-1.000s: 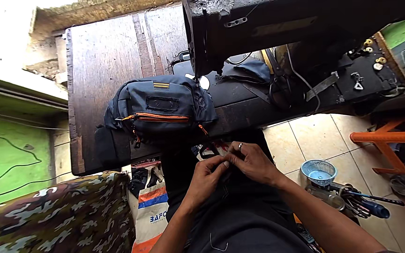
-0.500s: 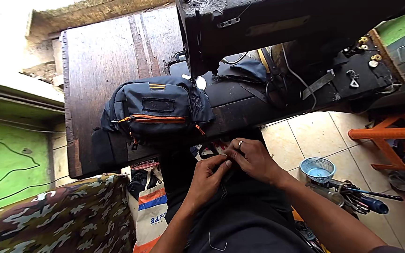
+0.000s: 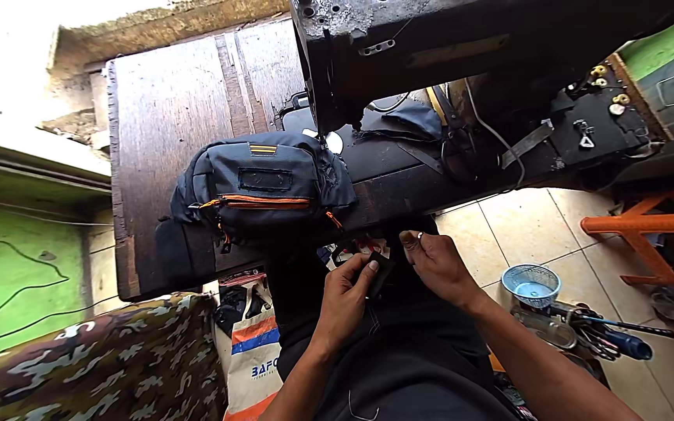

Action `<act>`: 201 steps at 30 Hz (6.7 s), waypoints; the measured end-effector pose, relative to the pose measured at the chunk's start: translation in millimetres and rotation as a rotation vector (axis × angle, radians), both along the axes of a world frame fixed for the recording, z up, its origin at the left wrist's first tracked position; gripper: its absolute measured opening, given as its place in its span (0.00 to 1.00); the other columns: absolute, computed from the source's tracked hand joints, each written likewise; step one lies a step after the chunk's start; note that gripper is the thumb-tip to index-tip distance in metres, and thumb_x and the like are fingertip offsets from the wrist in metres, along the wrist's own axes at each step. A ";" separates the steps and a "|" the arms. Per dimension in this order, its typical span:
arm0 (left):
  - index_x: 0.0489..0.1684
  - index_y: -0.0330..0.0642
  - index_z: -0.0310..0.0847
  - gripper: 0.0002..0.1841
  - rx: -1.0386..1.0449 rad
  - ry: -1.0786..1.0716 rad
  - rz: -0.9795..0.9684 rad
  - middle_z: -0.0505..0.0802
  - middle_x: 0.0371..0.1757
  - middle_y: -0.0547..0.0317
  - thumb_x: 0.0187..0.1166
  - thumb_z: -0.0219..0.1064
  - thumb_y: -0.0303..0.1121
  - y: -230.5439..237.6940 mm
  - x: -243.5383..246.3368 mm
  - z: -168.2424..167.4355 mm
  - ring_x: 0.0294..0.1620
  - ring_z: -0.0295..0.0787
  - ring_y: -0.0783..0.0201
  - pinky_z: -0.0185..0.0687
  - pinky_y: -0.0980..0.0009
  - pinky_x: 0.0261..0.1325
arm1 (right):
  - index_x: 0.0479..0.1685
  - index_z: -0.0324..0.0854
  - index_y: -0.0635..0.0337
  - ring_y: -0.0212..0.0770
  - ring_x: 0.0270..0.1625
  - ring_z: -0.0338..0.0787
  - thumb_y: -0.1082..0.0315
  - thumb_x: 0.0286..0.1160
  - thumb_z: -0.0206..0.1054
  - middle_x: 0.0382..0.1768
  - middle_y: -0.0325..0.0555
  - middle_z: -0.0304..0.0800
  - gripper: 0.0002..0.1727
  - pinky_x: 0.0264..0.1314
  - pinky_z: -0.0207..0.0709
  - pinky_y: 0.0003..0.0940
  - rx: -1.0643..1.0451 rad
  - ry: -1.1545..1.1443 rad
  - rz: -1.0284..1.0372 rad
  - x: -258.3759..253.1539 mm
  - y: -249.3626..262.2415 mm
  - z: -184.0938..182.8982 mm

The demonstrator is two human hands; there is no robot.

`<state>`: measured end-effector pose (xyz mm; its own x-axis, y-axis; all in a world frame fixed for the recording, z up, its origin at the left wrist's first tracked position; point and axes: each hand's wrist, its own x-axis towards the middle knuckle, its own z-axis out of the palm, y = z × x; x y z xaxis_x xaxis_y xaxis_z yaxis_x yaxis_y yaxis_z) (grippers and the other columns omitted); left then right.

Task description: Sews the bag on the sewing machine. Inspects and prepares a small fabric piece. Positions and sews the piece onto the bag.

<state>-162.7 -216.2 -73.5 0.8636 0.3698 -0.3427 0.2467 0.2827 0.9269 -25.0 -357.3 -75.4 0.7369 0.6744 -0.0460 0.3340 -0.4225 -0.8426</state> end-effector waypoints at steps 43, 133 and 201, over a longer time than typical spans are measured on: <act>0.42 0.35 0.88 0.12 -0.373 -0.040 0.097 0.91 0.32 0.58 0.88 0.56 0.28 5.8 2.0 10.2 0.27 0.86 0.72 0.86 0.76 0.33 | 0.29 0.85 0.61 0.38 0.26 0.85 0.52 0.89 0.59 0.25 0.46 0.86 0.24 0.26 0.78 0.32 0.041 -0.532 0.213 20.9 -9.4 12.8; 0.44 0.37 0.93 0.12 0.439 -0.138 -0.022 0.95 0.39 0.63 0.86 0.61 0.30 -0.8 5.6 -7.8 0.43 0.90 0.77 0.85 0.78 0.51 | 0.34 0.86 0.62 0.43 0.27 0.87 0.66 0.75 0.62 0.28 0.48 0.84 0.10 0.24 0.78 0.32 -0.028 -0.708 0.357 -0.2 12.9 8.7; 0.46 0.35 0.87 0.11 -0.118 0.008 -0.019 0.90 0.33 0.60 0.89 0.57 0.30 2.5 13.8 6.7 0.28 0.85 0.71 0.83 0.76 0.33 | 0.46 0.90 0.59 0.36 0.46 0.94 0.60 0.88 0.62 0.45 0.47 0.94 0.14 0.48 0.88 0.29 0.133 -0.481 0.333 23.2 -13.4 7.3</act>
<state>-148.9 -213.7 -66.8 0.8675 0.3097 -0.3894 0.2601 0.3849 0.8856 -1.8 -370.7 -68.1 0.4020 0.8497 0.3413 0.7876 -0.1308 -0.6021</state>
